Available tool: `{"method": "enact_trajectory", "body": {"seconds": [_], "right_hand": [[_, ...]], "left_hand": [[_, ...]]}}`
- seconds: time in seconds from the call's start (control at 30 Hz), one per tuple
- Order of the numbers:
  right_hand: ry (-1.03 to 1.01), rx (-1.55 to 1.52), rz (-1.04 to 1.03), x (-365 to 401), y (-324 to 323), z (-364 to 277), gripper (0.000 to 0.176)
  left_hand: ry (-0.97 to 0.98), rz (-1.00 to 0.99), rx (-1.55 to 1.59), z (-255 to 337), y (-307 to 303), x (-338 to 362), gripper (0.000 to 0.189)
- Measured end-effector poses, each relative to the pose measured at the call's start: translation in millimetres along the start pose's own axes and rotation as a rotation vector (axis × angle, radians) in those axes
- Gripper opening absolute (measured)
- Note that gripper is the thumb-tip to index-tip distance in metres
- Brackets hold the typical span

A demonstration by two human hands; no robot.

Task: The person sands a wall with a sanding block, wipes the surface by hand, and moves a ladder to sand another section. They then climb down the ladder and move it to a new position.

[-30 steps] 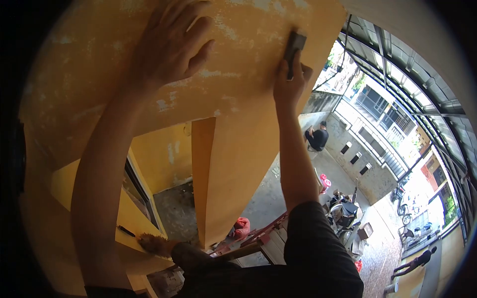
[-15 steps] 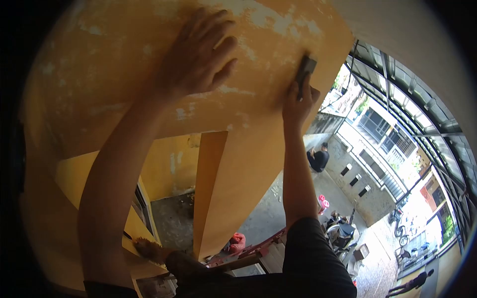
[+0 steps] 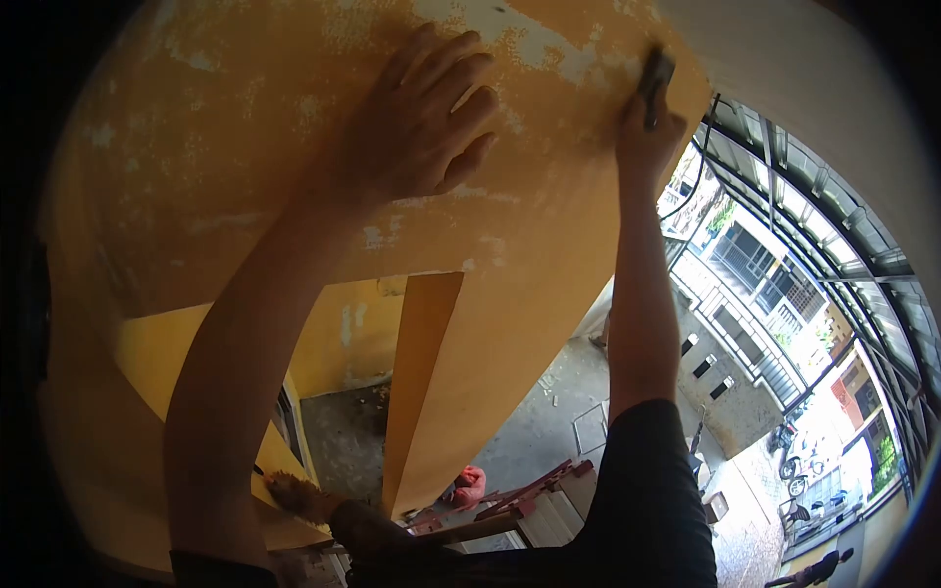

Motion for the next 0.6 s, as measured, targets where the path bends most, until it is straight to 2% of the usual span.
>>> {"method": "enact_trajectory", "body": {"seconds": [0.07, 0.13, 0.2, 0.27, 0.3, 0.33, 0.4, 0.47, 0.53, 0.6], "right_hand": [[0.065, 0.01, 0.004, -16.4, -0.9, -3.4, 0.047], [-0.165, 0.094, 0.074, 10.5, -4.8, 10.4, 0.045], [-0.185, -0.148, 0.149, 27.5, -12.1, 5.5, 0.045], [0.024, -0.011, -0.005, 4.4, -7.7, 1.6, 0.045], [-0.184, -0.019, 0.085, -22.4, 9.1, 12.9, 0.046], [-0.173, -0.006, 0.087, -32.7, 15.5, 11.4, 0.046], [-0.02, 0.043, 0.079, -44.5, 12.3, -2.4, 0.047], [0.02, 0.14, 0.023, -16.4, -3.5, -5.7, 0.047], [0.055, 0.023, 0.012, 15.2, -17.3, -10.3, 0.046], [0.038, -0.012, 0.029, 1.3, -10.3, -10.6, 0.046]], "left_hand": [[-0.016, 0.043, 0.008, 2.0, 1.3, 3.6, 0.025], [-0.046, 0.058, 0.017, 0.2, 1.7, 5.8, 0.025], [-0.024, 0.07, 0.015, 1.7, -0.6, 1.4, 0.025], [-0.01, 0.061, 0.015, -1.6, -1.2, 4.4, 0.024], [0.008, 0.055, 0.025, -0.5, 0.6, 3.5, 0.024], [0.026, 0.051, 0.046, 2.7, 3.3, 1.9, 0.024], [0.011, 0.048, 0.058, 0.8, 0.5, 1.2, 0.023], [0.003, 0.053, 0.062, 4.9, -1.4, 0.5, 0.023], [0.002, 0.073, 0.047, 1.2, -2.5, 3.7, 0.023], [0.022, 0.07, 0.027, 2.1, -2.9, 3.5, 0.023]]}}
Point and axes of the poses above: each hand's wrist, its own x-axis away from the middle knuckle, its own y-axis out of the palm, z = x × y, the point moved 3 cm from there along -x, towards the middle knuckle, and after that the axes turned 11 degrees about z, right-handed, at the moved point
